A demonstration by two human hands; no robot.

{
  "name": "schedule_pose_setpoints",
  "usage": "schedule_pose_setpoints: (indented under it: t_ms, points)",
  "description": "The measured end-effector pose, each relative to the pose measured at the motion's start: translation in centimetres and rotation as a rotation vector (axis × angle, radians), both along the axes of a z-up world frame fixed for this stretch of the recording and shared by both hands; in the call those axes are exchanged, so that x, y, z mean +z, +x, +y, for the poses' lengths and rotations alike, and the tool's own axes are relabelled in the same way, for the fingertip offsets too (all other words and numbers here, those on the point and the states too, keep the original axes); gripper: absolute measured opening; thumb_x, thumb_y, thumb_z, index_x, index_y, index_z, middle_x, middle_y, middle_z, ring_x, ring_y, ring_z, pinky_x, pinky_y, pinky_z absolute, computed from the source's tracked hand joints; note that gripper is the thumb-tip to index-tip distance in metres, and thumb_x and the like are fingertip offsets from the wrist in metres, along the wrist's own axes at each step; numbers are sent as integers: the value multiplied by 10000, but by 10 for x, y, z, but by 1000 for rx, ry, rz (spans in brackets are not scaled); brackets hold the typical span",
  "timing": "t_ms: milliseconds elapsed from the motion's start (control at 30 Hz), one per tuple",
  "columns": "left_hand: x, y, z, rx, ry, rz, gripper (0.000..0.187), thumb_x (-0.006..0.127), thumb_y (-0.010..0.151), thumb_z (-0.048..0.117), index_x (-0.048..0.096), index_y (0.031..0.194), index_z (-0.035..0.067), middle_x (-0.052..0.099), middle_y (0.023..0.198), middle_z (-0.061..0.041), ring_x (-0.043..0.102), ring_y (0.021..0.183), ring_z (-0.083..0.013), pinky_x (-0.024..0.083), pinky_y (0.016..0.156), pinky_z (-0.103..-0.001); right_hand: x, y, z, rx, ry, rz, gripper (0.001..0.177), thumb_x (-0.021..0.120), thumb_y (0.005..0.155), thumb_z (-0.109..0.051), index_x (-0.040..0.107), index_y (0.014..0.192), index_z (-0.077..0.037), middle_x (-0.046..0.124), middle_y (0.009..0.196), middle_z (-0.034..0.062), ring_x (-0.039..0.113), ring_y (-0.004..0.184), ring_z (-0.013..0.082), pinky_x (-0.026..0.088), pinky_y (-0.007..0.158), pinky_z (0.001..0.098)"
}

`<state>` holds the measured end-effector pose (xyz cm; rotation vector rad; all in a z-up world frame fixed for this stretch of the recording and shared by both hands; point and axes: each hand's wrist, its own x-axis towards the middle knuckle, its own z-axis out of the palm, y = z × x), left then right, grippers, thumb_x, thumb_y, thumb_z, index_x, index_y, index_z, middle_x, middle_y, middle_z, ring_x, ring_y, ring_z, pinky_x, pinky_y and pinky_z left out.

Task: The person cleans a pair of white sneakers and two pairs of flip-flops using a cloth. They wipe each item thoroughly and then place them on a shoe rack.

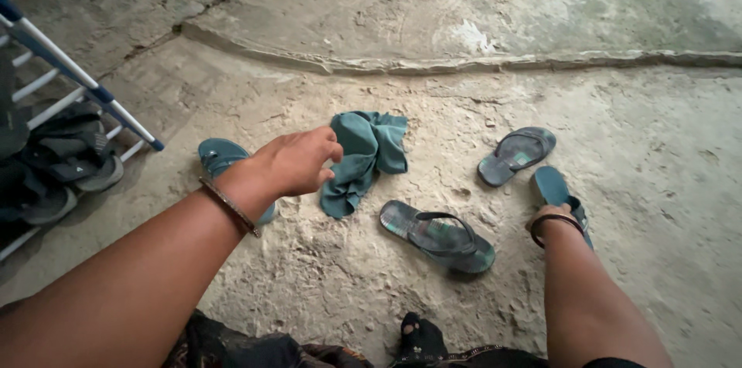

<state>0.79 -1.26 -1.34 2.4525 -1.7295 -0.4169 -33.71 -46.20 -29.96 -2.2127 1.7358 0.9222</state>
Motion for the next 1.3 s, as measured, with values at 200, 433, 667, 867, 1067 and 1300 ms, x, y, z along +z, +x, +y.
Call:
schedule_pose_setpoints:
  t_ms: [200,433,667,867,1067,1300]
  points:
    - [6,7,13,14,-50,-14,290,775,821,235,717,1100,178,602,1263,-41,625,1169,-300,508,991,-426,50,33,36,-105,-241,-251,491,674,891,-302,692,1332,-89,628,1421,177,618,1302,361,519,1046,479]
    - [24,19,50,92,-86,-22,316,773,829,237,711,1132,173,595,1270,-55,621,1171,-300,505,990,-432,144,170,98,280,-413,-578,393,438,1069,-291,651,1301,-57,686,1268,242,649,1151,464,513,948,564]
    - [47,34,104,175,-76,-60,333,775,834,251,704,1148,169,600,1275,-54,620,1185,-293,514,987,-425,235,278,260,737,-349,-774,254,605,851,-104,784,1018,-170,715,1153,141,680,1102,364,554,930,476]
    - [59,42,161,303,-60,-49,330,767,843,252,705,1159,182,601,1286,-34,619,1189,-296,507,996,-426,237,314,342,872,-409,-974,117,627,876,-87,701,966,-79,650,1095,144,654,1029,370,549,850,475]
    - [53,61,193,347,-73,-40,311,767,851,268,706,1144,182,594,1260,-67,601,1195,-323,493,994,-448,207,316,373,1231,-351,-1128,171,596,808,-2,707,909,-85,630,1085,105,640,1048,328,553,844,425]
    - [23,83,193,360,-81,21,303,758,834,260,733,1128,191,590,1329,-97,595,1233,-332,493,1021,-438,206,343,426,1344,-223,-1392,227,584,828,5,718,982,-95,632,1071,66,647,1055,279,556,818,397]
